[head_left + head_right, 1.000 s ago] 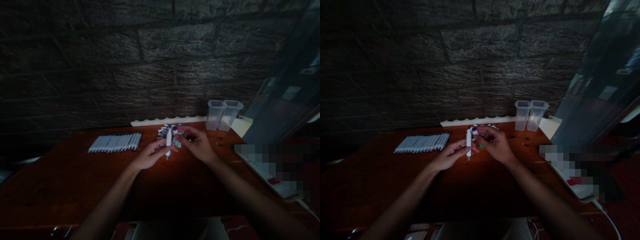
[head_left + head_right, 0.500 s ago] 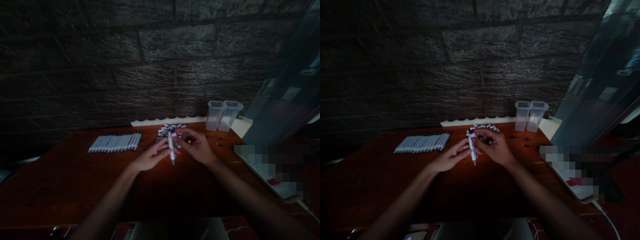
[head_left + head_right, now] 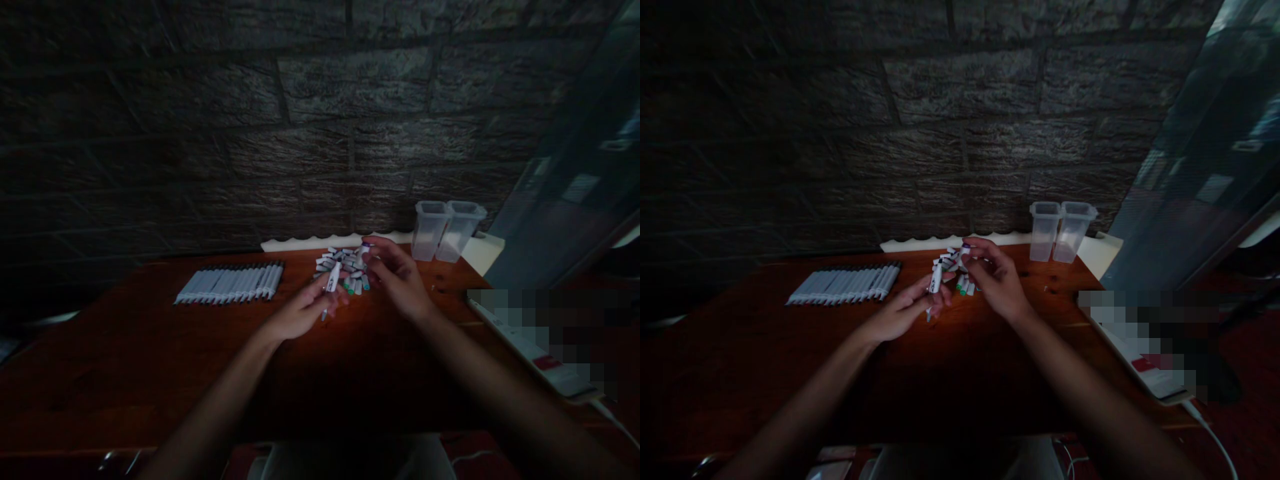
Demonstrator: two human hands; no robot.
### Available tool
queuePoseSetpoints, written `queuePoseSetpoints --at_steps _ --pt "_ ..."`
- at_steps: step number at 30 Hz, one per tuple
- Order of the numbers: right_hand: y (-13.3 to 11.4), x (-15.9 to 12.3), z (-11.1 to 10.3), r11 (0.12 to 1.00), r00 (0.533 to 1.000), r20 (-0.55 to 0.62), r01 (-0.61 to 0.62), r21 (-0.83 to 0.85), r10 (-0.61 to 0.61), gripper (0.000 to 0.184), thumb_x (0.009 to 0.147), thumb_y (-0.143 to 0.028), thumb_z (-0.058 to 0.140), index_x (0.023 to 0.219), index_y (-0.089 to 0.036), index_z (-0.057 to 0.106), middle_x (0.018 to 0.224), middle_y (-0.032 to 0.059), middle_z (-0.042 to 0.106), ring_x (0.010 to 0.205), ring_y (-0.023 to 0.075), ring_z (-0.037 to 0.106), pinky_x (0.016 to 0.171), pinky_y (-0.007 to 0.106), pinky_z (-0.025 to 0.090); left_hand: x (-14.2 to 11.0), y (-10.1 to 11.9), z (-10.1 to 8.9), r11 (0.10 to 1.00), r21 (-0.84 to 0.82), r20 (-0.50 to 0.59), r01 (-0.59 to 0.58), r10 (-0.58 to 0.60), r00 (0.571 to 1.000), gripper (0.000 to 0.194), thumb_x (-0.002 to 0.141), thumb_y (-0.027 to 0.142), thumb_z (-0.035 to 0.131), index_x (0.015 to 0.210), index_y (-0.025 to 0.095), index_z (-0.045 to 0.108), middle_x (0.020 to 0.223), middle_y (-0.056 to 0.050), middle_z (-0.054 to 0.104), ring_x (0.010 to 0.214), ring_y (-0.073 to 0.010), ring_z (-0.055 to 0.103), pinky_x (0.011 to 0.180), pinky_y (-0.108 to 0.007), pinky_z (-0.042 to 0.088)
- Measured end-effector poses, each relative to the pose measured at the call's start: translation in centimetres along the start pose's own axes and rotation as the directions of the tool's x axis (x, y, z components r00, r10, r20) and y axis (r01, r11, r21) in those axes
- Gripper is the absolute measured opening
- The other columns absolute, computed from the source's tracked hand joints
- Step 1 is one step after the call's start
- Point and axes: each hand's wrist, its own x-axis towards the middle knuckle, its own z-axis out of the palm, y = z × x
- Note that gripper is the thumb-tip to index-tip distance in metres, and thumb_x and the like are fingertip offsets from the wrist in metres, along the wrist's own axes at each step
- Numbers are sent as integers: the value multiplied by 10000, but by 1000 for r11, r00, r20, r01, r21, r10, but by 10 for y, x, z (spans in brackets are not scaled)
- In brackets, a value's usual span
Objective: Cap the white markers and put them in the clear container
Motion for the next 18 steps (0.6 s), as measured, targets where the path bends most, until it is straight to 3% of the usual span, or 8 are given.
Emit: queuePoseSetpoints --at_steps 5,8,11,14,18 --pt "3 4 -1 950 972 -33 -220 224 233 235 724 -297 762 919 -221 654 711 -44 623 529 57 455 463 186 339 2 -3 3 998 -29 -89 51 -54 995 280 955 380 467 1166 203 512 826 -11 536 583 -93 404 537 -244 347" --pt "8 5 -1 856 906 -2 -398 329 423 275 673 -254 793 920 -202 683 756 -33 657 542 46 474 488 170 379 3 -2 4 998 -1 -128 60 -60 990 298 943 435 478 1075 173 533 766 4 525 551 -82 388 500 -233 316" --pt "15 5 -1 749 830 60 -529 398 554 250 657 -264 799 870 -191 692 763 -19 687 528 44 477 490 166 400 4 0 4 996 30 -94 90 -87 992 329 939 456 468 1026 147 540 733 0 569 523 -77 412 493 -230 327" --pt "19 5 -1 719 807 78 -561 410 585 214 664 -299 793 813 -190 684 755 -10 699 516 50 482 472 172 397 3 3 5 989 42 -26 142 -141 990 354 939 469 450 1017 135 537 700 -17 627 481 -78 441 474 -227 331" --pt "17 4 0 798 853 35 -501 334 521 249 654 -297 791 862 -199 696 764 -18 682 524 53 489 477 180 399 2 6 7 980 23 -32 199 -199 980 394 943 506 398 1009 140 528 632 -28 656 391 -81 432 405 -220 284"
